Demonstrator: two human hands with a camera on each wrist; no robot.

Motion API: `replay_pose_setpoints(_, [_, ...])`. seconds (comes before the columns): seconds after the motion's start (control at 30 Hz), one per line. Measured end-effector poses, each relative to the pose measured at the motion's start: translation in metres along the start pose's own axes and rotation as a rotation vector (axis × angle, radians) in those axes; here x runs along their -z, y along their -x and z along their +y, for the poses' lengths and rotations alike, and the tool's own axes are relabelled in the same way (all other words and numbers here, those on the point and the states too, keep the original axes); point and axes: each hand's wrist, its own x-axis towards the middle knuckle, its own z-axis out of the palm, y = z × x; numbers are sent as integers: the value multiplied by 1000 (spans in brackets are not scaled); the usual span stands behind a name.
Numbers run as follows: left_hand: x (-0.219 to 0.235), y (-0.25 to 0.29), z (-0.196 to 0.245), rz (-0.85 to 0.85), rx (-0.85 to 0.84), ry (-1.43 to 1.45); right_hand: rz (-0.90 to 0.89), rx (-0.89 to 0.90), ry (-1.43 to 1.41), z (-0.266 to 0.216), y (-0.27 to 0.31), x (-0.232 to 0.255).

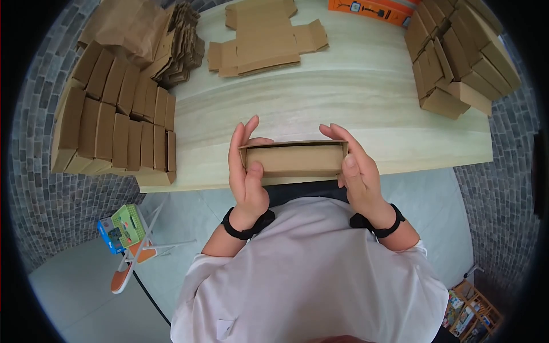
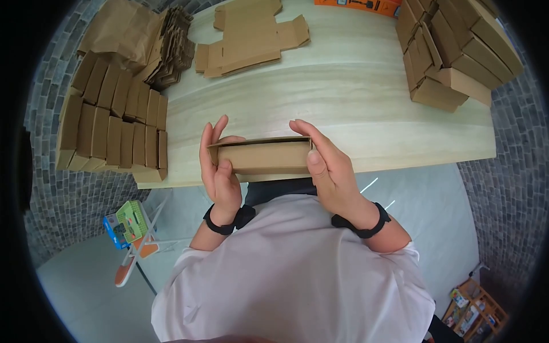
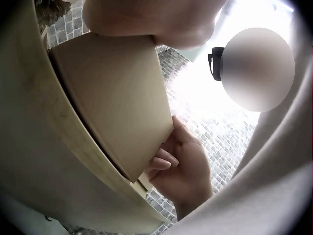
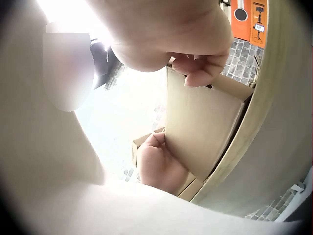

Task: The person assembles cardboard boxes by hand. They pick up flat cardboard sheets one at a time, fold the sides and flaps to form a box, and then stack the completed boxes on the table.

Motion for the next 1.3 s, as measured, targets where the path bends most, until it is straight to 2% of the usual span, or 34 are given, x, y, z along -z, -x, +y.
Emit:
replay_pose_setpoints(0.1, [4, 3, -9, -31, -66, -50, -41, -49, 9, 4, -1, 1])
replay_pose_setpoints(0.17, [4, 4, -11, -44, -122, -40, 46, 168, 57, 13, -3, -4])
replay_pose_setpoints(0.3, [10, 5, -16, -87, -168, -76, -13, 111, 22, 14, 0, 1])
replay_pose_setpoints(0.37, [11, 5, -22, -149, -284, -17, 24, 158, -17, 22, 1, 1])
replay_pose_setpoints(0.5, [12, 6, -23, -169, -299, -22, -12, 188, -41, 28, 2, 8])
replay_pose_setpoints(0.6, [12, 7, -24, -163, -234, 13, -30, 205, -29, 29, 1, 8])
replay_pose_setpoints(0.67, [10, 7, -21, -145, -195, 72, -12, 283, 30, 32, -1, 6])
replay_pose_setpoints(0.9, [8, 11, -19, -90, -51, 152, -5, 229, 3, 30, 0, 8])
replay_pose_setpoints(1.13, [7, 4, -17, -81, -65, 133, -37, 214, -58, 32, -1, 9])
replay_pose_setpoints(1.23, [6, 2, -10, -55, -41, 101, -44, 238, -56, 33, -2, 8])
replay_pose_setpoints(1.3, [6, 3, -9, -60, 13, 180, -45, 258, -53, 35, -4, 9])
